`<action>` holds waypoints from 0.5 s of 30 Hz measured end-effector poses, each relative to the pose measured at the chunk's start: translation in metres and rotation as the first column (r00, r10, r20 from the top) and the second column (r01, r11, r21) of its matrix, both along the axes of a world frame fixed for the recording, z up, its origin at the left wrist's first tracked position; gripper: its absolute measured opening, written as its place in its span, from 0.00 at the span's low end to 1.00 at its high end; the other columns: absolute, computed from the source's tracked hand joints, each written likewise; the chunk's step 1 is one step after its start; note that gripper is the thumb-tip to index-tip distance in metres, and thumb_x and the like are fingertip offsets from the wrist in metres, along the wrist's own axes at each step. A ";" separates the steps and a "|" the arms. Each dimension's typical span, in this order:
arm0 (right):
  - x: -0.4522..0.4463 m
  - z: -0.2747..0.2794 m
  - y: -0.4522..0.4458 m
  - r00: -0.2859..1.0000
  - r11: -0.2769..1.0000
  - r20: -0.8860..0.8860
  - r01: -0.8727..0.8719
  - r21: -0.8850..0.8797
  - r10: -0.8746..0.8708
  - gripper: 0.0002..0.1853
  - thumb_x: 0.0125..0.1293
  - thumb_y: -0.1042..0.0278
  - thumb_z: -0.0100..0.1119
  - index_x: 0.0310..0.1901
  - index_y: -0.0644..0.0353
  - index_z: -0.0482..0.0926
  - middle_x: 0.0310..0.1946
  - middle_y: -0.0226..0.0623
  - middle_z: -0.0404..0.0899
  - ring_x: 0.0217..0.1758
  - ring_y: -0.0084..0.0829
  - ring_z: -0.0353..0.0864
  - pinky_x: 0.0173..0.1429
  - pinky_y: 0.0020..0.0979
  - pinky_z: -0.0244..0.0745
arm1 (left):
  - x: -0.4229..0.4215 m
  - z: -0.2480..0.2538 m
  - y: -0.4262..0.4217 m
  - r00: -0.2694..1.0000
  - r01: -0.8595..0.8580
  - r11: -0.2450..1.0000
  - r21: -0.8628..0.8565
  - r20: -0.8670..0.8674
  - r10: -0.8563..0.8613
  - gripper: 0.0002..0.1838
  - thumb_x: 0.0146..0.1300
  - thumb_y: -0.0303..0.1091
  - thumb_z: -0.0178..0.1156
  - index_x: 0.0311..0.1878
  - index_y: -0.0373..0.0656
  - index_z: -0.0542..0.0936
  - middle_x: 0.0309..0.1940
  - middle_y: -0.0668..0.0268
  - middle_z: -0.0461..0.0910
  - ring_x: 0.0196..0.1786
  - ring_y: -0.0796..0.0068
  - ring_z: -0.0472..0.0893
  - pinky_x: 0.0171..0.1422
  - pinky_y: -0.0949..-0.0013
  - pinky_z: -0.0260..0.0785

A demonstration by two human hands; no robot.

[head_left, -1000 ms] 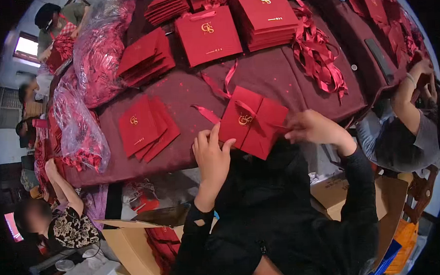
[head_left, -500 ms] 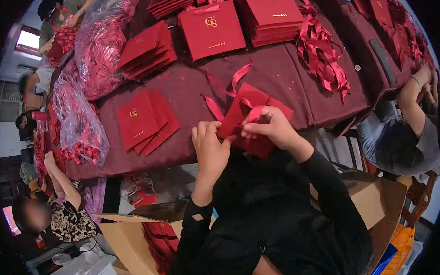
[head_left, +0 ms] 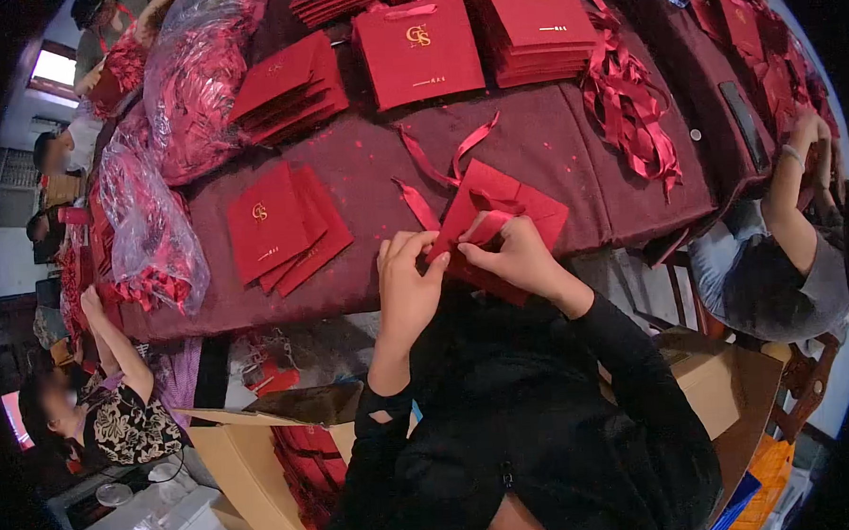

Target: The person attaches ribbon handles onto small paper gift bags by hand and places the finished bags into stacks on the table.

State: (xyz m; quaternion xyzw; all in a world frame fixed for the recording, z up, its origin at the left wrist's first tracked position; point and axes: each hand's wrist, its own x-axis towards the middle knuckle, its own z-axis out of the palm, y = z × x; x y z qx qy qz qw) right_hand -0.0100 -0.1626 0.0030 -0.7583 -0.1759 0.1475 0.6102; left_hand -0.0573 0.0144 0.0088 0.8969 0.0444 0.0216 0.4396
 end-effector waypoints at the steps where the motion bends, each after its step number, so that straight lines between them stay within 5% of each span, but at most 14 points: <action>1: 0.000 0.000 0.001 1.000 1.000 0.022 0.012 -0.019 -0.011 0.06 0.59 0.73 0.65 0.36 0.66 0.82 0.30 0.34 0.84 0.35 0.18 0.81 0.37 0.24 0.74 | 0.000 0.000 0.000 1.000 0.007 1.000 0.010 0.001 -0.007 0.14 0.53 0.27 0.67 0.44 0.40 0.81 0.36 0.63 0.77 0.43 0.61 0.74 0.52 0.61 0.64; 8: 0.000 -0.007 0.004 0.998 0.999 0.043 0.043 -0.029 -0.042 0.06 0.59 0.72 0.64 0.34 0.67 0.82 0.30 0.36 0.84 0.34 0.20 0.81 0.36 0.25 0.74 | -0.001 -0.002 0.000 1.000 0.008 1.000 -0.005 0.029 -0.008 0.14 0.53 0.27 0.66 0.45 0.40 0.81 0.35 0.63 0.77 0.43 0.61 0.74 0.53 0.61 0.64; 11: 0.000 -0.016 0.008 0.998 0.994 0.005 0.059 -0.087 -0.059 0.06 0.59 0.73 0.64 0.34 0.67 0.81 0.30 0.37 0.84 0.33 0.21 0.81 0.36 0.26 0.74 | -0.002 -0.002 0.000 0.994 0.043 0.998 0.050 0.096 -0.048 0.15 0.54 0.25 0.66 0.47 0.38 0.81 0.34 0.65 0.75 0.38 0.68 0.71 0.42 0.68 0.65; 13: -0.001 -0.020 0.013 0.983 0.992 0.138 0.126 -0.004 -0.124 0.10 0.57 0.68 0.65 0.32 0.68 0.81 0.21 0.49 0.80 0.23 0.38 0.83 0.29 0.36 0.73 | -0.003 -0.001 0.000 0.993 0.053 0.996 0.072 0.099 -0.060 0.15 0.54 0.25 0.66 0.47 0.39 0.81 0.33 0.65 0.75 0.38 0.68 0.71 0.42 0.68 0.65; 15: -0.001 -0.018 0.013 0.988 0.994 0.107 0.111 -0.023 -0.108 0.10 0.57 0.67 0.64 0.32 0.67 0.81 0.22 0.49 0.80 0.24 0.40 0.83 0.29 0.37 0.73 | -0.004 -0.001 0.001 0.993 0.059 0.996 0.065 0.102 -0.066 0.15 0.54 0.25 0.66 0.47 0.39 0.81 0.33 0.66 0.75 0.38 0.69 0.71 0.42 0.68 0.64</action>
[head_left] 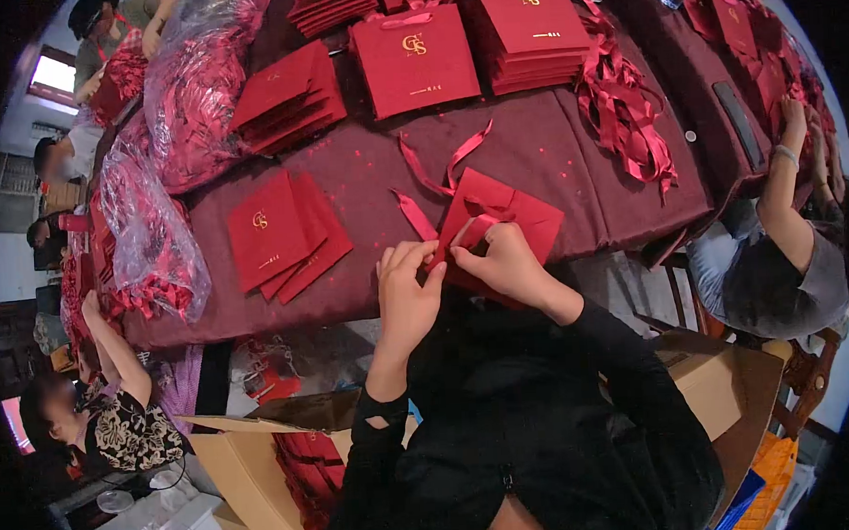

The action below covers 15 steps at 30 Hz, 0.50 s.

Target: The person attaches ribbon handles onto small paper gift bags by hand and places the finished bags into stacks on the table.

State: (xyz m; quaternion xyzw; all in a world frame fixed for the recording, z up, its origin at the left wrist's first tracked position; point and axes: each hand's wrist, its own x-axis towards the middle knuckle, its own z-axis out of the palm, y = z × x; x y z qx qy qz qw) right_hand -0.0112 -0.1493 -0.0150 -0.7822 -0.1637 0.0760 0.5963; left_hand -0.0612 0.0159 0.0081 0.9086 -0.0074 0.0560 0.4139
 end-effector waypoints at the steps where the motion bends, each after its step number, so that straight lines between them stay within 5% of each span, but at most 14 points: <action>1: 0.000 0.001 0.000 0.999 1.000 -0.036 -0.015 -0.015 0.015 0.10 0.57 0.67 0.64 0.31 0.67 0.81 0.22 0.50 0.79 0.25 0.43 0.82 0.29 0.38 0.73 | 0.000 0.000 0.001 1.000 0.006 1.000 -0.007 0.001 -0.006 0.15 0.54 0.25 0.66 0.47 0.39 0.81 0.33 0.66 0.75 0.38 0.69 0.71 0.42 0.69 0.64; 5: -0.002 0.001 0.005 0.999 0.996 -0.036 0.001 -0.091 -0.004 0.10 0.57 0.66 0.64 0.30 0.66 0.80 0.22 0.51 0.78 0.27 0.47 0.82 0.31 0.41 0.73 | 0.000 0.004 0.002 0.999 0.035 0.999 -0.010 -0.041 -0.035 0.15 0.54 0.24 0.64 0.47 0.39 0.81 0.34 0.66 0.76 0.37 0.69 0.70 0.42 0.69 0.64; 9: 0.001 -0.001 0.003 0.994 0.997 0.084 -0.062 -0.046 0.066 0.10 0.59 0.66 0.65 0.35 0.64 0.78 0.25 0.52 0.77 0.33 0.53 0.80 0.34 0.45 0.73 | 0.011 -0.003 0.031 0.965 0.262 0.955 -0.138 0.016 -0.262 0.14 0.56 0.19 0.59 0.47 0.37 0.82 0.39 0.61 0.77 0.44 0.64 0.74 0.50 0.68 0.66; 15: 0.002 0.007 0.000 0.993 0.990 0.002 -0.116 -0.077 0.117 0.11 0.60 0.67 0.64 0.39 0.63 0.76 0.32 0.52 0.78 0.38 0.54 0.79 0.39 0.44 0.73 | 0.032 0.003 0.029 0.926 0.358 0.932 0.050 0.110 -0.361 0.10 0.56 0.21 0.59 0.42 0.36 0.79 0.42 0.58 0.75 0.48 0.56 0.73 0.53 0.62 0.67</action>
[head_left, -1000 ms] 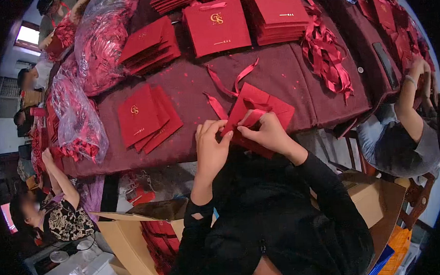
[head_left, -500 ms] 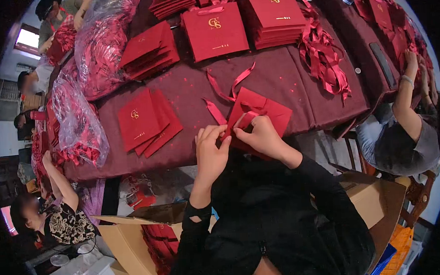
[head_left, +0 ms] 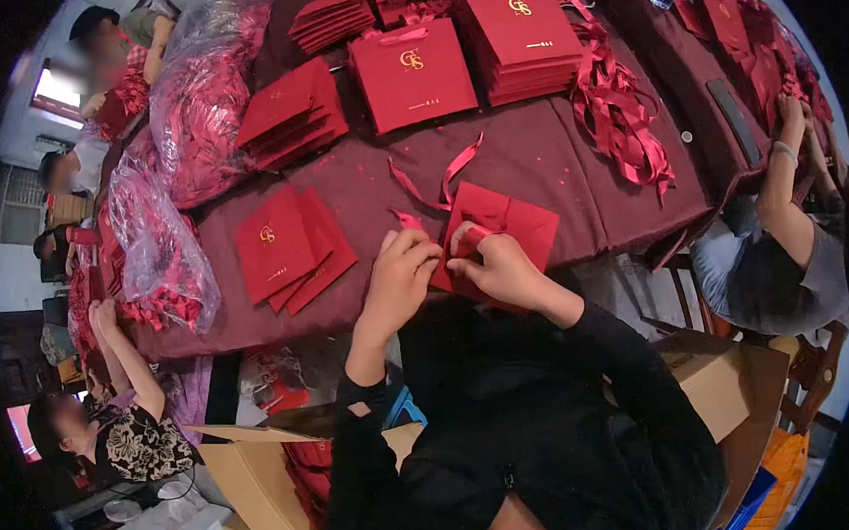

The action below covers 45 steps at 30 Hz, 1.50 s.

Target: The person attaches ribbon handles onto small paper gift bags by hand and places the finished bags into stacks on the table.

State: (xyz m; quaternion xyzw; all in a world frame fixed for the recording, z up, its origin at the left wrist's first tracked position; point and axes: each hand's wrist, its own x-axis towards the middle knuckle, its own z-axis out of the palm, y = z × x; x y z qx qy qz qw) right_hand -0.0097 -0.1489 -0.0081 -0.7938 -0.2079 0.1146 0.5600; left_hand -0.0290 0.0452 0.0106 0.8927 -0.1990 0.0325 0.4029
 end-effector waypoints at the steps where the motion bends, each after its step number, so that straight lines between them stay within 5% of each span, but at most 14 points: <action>1: 0.000 0.000 0.000 1.000 1.000 0.013 -0.001 0.027 0.001 0.11 0.60 0.67 0.65 0.39 0.63 0.76 0.33 0.51 0.79 0.38 0.54 0.79 0.40 0.44 0.73 | 0.002 -0.005 0.002 1.000 0.008 1.000 0.023 0.015 -0.009 0.09 0.55 0.22 0.60 0.41 0.37 0.79 0.42 0.58 0.74 0.48 0.56 0.73 0.52 0.61 0.67; 9: 0.003 0.000 -0.002 1.000 0.999 0.007 -0.002 0.051 0.001 0.14 0.57 0.64 0.69 0.38 0.64 0.76 0.30 0.48 0.79 0.35 0.47 0.82 0.37 0.39 0.74 | 0.004 -0.008 0.006 0.980 0.103 0.989 0.103 0.161 -0.119 0.09 0.53 0.22 0.60 0.39 0.38 0.78 0.40 0.59 0.75 0.46 0.56 0.73 0.49 0.59 0.66; 11: 0.003 -0.001 -0.004 0.999 0.998 0.015 0.038 0.055 -0.039 0.15 0.57 0.62 0.70 0.36 0.64 0.77 0.28 0.47 0.79 0.32 0.46 0.82 0.35 0.39 0.74 | 0.002 -0.005 0.004 0.950 0.058 0.959 0.278 0.280 -0.139 0.08 0.53 0.23 0.61 0.38 0.39 0.77 0.39 0.59 0.75 0.45 0.56 0.73 0.48 0.58 0.65; 13: 0.004 -0.003 -0.007 0.999 0.977 -0.018 -0.042 -0.208 0.039 0.17 0.57 0.58 0.70 0.28 0.64 0.77 0.21 0.44 0.78 0.26 0.43 0.82 0.30 0.38 0.73 | 0.004 -0.001 0.017 0.939 0.003 0.949 0.315 0.326 -0.111 0.09 0.53 0.25 0.62 0.38 0.40 0.77 0.39 0.60 0.75 0.45 0.58 0.74 0.48 0.59 0.64; 16: 0.000 0.009 -0.005 0.998 1.000 -0.057 -0.001 0.019 0.002 0.19 0.58 0.55 0.69 0.23 0.62 0.76 0.16 0.43 0.75 0.20 0.41 0.79 0.26 0.37 0.70 | 0.006 0.019 0.050 0.912 -0.177 0.894 0.411 0.410 -0.008 0.08 0.53 0.27 0.62 0.37 0.42 0.77 0.38 0.63 0.75 0.45 0.59 0.74 0.46 0.59 0.63; 22: -0.001 -0.001 -0.004 0.987 0.993 0.140 -0.065 -0.097 0.078 0.19 0.58 0.56 0.68 0.24 0.61 0.74 0.16 0.43 0.75 0.20 0.41 0.79 0.25 0.37 0.69 | 0.009 0.027 0.078 0.895 -0.256 0.828 0.500 0.445 0.008 0.07 0.54 0.30 0.63 0.37 0.45 0.78 0.40 0.66 0.76 0.47 0.61 0.73 0.48 0.58 0.62; 26: -0.001 0.006 -0.006 0.997 0.992 -0.002 -0.073 -0.105 0.074 0.18 0.59 0.56 0.67 0.26 0.61 0.73 0.16 0.42 0.75 0.21 0.41 0.79 0.26 0.37 0.69 | 0.007 0.034 0.086 0.902 -0.215 0.806 0.552 0.428 -0.052 0.07 0.55 0.31 0.63 0.37 0.46 0.78 0.40 0.68 0.76 0.48 0.63 0.73 0.49 0.59 0.62; 29: 0.000 0.002 -0.003 1.000 1.000 0.014 0.000 -0.028 0.000 0.13 0.62 0.58 0.63 0.34 0.60 0.75 0.24 0.41 0.77 0.22 0.42 0.78 0.26 0.40 0.71 | 0.002 0.035 0.089 0.912 -0.193 0.817 0.543 0.406 -0.053 0.07 0.55 0.30 0.63 0.38 0.46 0.78 0.40 0.68 0.76 0.49 0.63 0.73 0.50 0.59 0.62; 31: -0.001 0.008 -0.002 0.888 0.950 0.458 0.099 -0.297 0.051 0.11 0.64 0.64 0.59 0.46 0.57 0.75 0.36 0.40 0.75 0.27 0.41 0.79 0.28 0.40 0.74 | 0.001 0.029 0.091 0.921 -0.194 0.825 0.531 0.388 -0.033 0.07 0.55 0.30 0.63 0.38 0.45 0.79 0.40 0.68 0.76 0.49 0.63 0.73 0.50 0.60 0.62; 32: 0.008 0.001 -0.008 0.826 0.907 0.537 0.083 -0.413 0.169 0.18 0.63 0.67 0.57 0.55 0.54 0.74 0.42 0.39 0.70 0.34 0.39 0.79 0.30 0.39 0.76 | 0.001 0.028 0.094 0.921 -0.194 0.824 0.532 0.388 -0.034 0.07 0.55 0.30 0.63 0.38 0.45 0.79 0.40 0.68 0.76 0.49 0.63 0.73 0.50 0.60 0.62; 39: 0.016 -0.004 -0.015 0.764 0.845 0.561 0.038 -0.533 0.320 0.24 0.63 0.62 0.59 0.62 0.51 0.73 0.42 0.37 0.71 0.41 0.36 0.78 0.38 0.33 0.76 | 0.023 0.022 0.101 0.901 -0.252 0.786 0.564 0.433 -0.022 0.06 0.58 0.32 0.62 0.39 0.46 0.79 0.39 0.68 0.76 0.49 0.62 0.73 0.50 0.59 0.61; 42: 0.005 0.010 -0.014 0.777 0.863 0.559 0.041 -0.504 0.290 0.38 0.54 0.43 0.65 0.63 0.59 0.71 0.50 0.41 0.72 0.45 0.38 0.76 0.44 0.36 0.75 | 0.035 0.017 0.099 0.902 -0.256 0.772 0.582 0.432 -0.026 0.06 0.59 0.33 0.61 0.39 0.46 0.79 0.39 0.68 0.75 0.49 0.62 0.73 0.50 0.59 0.61; 44: -0.012 0.021 -0.016 0.731 0.809 0.608 0.133 -0.572 0.309 0.43 0.53 0.39 0.65 0.62 0.67 0.69 0.52 0.44 0.71 0.48 0.40 0.72 0.49 0.36 0.72 | 0.041 0.018 0.096 0.900 -0.262 0.780 0.568 0.435 -0.015 0.07 0.59 0.34 0.61 0.40 0.46 0.79 0.39 0.67 0.75 0.49 0.62 0.73 0.50 0.58 0.61; 45: -0.021 0.025 -0.015 0.757 0.739 0.548 0.130 -0.661 0.357 0.39 0.56 0.47 0.62 0.62 0.69 0.67 0.56 0.46 0.71 0.51 0.39 0.70 0.51 0.38 0.69 | 0.040 0.019 0.094 0.907 -0.274 0.785 0.556 0.421 0.018 0.07 0.59 0.34 0.61 0.40 0.47 0.79 0.40 0.67 0.75 0.49 0.62 0.73 0.50 0.58 0.61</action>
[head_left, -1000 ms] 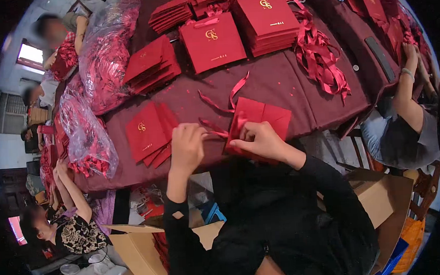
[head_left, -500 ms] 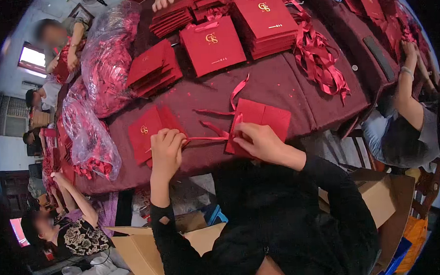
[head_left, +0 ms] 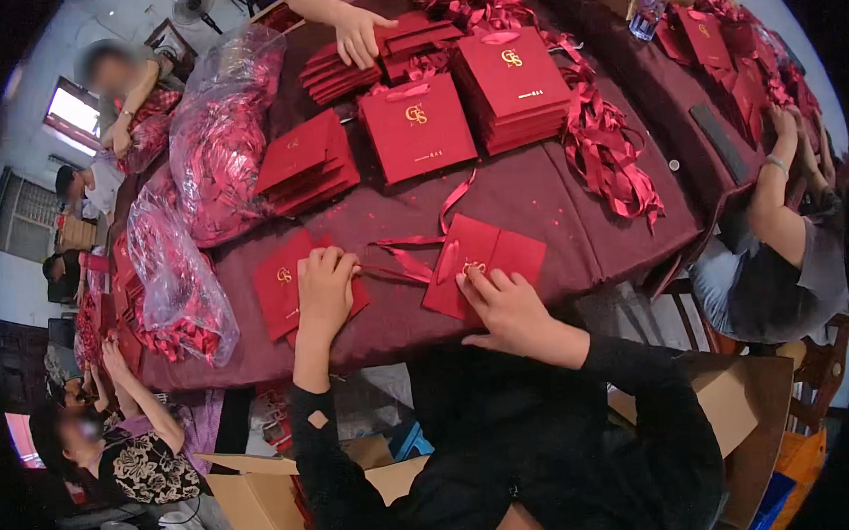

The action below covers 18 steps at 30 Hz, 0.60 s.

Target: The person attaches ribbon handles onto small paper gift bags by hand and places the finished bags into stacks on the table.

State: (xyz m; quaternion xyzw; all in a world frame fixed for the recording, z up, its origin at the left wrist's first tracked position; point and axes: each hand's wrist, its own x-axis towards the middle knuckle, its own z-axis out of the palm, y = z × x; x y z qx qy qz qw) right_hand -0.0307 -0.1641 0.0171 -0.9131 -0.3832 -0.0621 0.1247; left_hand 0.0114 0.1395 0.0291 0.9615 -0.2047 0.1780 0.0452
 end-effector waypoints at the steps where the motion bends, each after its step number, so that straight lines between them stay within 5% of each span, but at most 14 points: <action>1: -0.008 0.000 -0.001 1.000 0.997 0.000 -0.004 -0.073 0.005 0.37 0.56 0.52 0.60 0.62 0.69 0.68 0.57 0.46 0.70 0.52 0.38 0.70 0.51 0.38 0.69 | -0.002 0.003 -0.003 0.999 -0.027 0.999 -0.021 -0.020 0.027 0.07 0.59 0.33 0.61 0.40 0.47 0.79 0.41 0.66 0.75 0.49 0.61 0.73 0.51 0.58 0.61; 4: -0.014 0.022 -0.014 0.992 0.990 0.070 -0.099 -0.100 0.106 0.31 0.53 0.65 0.56 0.61 0.66 0.71 0.56 0.45 0.74 0.49 0.36 0.73 0.46 0.35 0.71 | -0.005 0.020 -0.012 0.996 -0.047 0.989 -0.140 0.065 0.057 0.06 0.59 0.32 0.61 0.40 0.46 0.78 0.42 0.65 0.75 0.50 0.61 0.73 0.51 0.57 0.61; 7: 0.011 0.070 -0.027 0.952 0.936 0.298 -0.170 0.307 0.075 0.25 0.54 0.68 0.57 0.56 0.64 0.76 0.42 0.40 0.82 0.34 0.34 0.78 0.33 0.34 0.74 | -0.005 0.040 -0.013 0.967 -0.102 0.907 -0.409 0.172 0.186 0.10 0.62 0.29 0.59 0.46 0.43 0.77 0.46 0.61 0.75 0.53 0.59 0.74 0.58 0.58 0.62; 9: 0.042 0.093 -0.025 0.987 0.843 0.132 0.006 0.538 -0.091 0.18 0.61 0.72 0.63 0.54 0.60 0.75 0.34 0.43 0.82 0.29 0.36 0.80 0.35 0.34 0.76 | 0.001 0.046 -0.012 0.948 -0.060 0.652 -0.756 0.161 0.274 0.16 0.67 0.27 0.55 0.57 0.40 0.73 0.54 0.57 0.75 0.58 0.62 0.74 0.64 0.62 0.63; 10: 0.064 0.092 -0.016 0.988 0.649 -0.016 0.112 0.752 -0.152 0.18 0.62 0.73 0.63 0.54 0.60 0.74 0.34 0.44 0.81 0.31 0.35 0.80 0.37 0.32 0.75 | 0.007 0.046 -0.015 0.946 -0.058 0.653 -0.755 0.167 0.277 0.16 0.67 0.27 0.55 0.57 0.40 0.73 0.54 0.57 0.75 0.58 0.62 0.74 0.64 0.62 0.63; 12: 0.118 0.073 0.008 0.958 0.152 -0.285 0.284 0.947 -0.019 0.20 0.64 0.73 0.62 0.57 0.60 0.69 0.33 0.46 0.80 0.36 0.31 0.81 0.42 0.29 0.74 | 0.027 0.047 -0.032 0.948 0.030 0.297 -0.954 0.121 0.293 0.18 0.70 0.29 0.53 0.61 0.37 0.70 0.57 0.57 0.73 0.60 0.66 0.73 0.65 0.64 0.64; 13: 0.145 0.056 0.016 0.950 0.250 -0.180 0.245 0.937 -0.256 0.20 0.66 0.72 0.60 0.57 0.59 0.68 0.34 0.49 0.79 0.38 0.36 0.81 0.44 0.33 0.74 | 0.042 0.036 -0.039 0.971 -0.012 0.269 -0.963 0.053 0.233 0.20 0.72 0.32 0.52 0.64 0.36 0.68 0.60 0.56 0.71 0.61 0.66 0.73 0.67 0.64 0.62; 14: 0.164 0.039 0.026 0.929 0.253 -0.198 0.283 0.925 -0.313 0.19 0.66 0.72 0.59 0.57 0.59 0.68 0.35 0.50 0.79 0.39 0.40 0.81 0.44 0.34 0.74 | 0.055 0.026 -0.050 0.987 -0.053 0.312 -0.948 -0.002 0.160 0.22 0.72 0.33 0.52 0.66 0.36 0.66 0.63 0.54 0.69 0.63 0.65 0.71 0.68 0.65 0.62; 15: 0.177 0.031 0.036 0.905 0.255 -0.214 0.319 0.913 -0.367 0.18 0.67 0.73 0.57 0.57 0.59 0.68 0.35 0.51 0.79 0.39 0.43 0.81 0.45 0.36 0.74 | 0.080 0.000 -0.063 0.995 -0.056 0.217 -0.975 -0.038 0.088 0.25 0.72 0.37 0.52 0.68 0.36 0.63 0.65 0.52 0.67 0.65 0.62 0.70 0.69 0.64 0.61; 16: 0.178 0.033 0.044 0.882 0.268 -0.299 0.407 0.873 -0.364 0.17 0.68 0.72 0.55 0.57 0.61 0.68 0.36 0.52 0.79 0.40 0.50 0.80 0.46 0.41 0.74 | 0.086 0.005 -0.075 0.986 -0.162 0.391 -0.906 -0.137 0.091 0.29 0.72 0.42 0.52 0.70 0.34 0.60 0.66 0.47 0.65 0.67 0.54 0.67 0.71 0.61 0.58; 18: 0.200 0.001 0.056 0.855 0.350 -0.156 0.360 0.865 -0.494 0.16 0.69 0.71 0.53 0.57 0.61 0.67 0.37 0.54 0.79 0.41 0.52 0.80 0.46 0.45 0.74 | 0.117 -0.021 -0.093 0.980 -0.197 0.610 -0.768 -0.163 0.112 0.36 0.71 0.46 0.51 0.72 0.30 0.54 0.71 0.38 0.55 0.74 0.45 0.56 0.76 0.56 0.51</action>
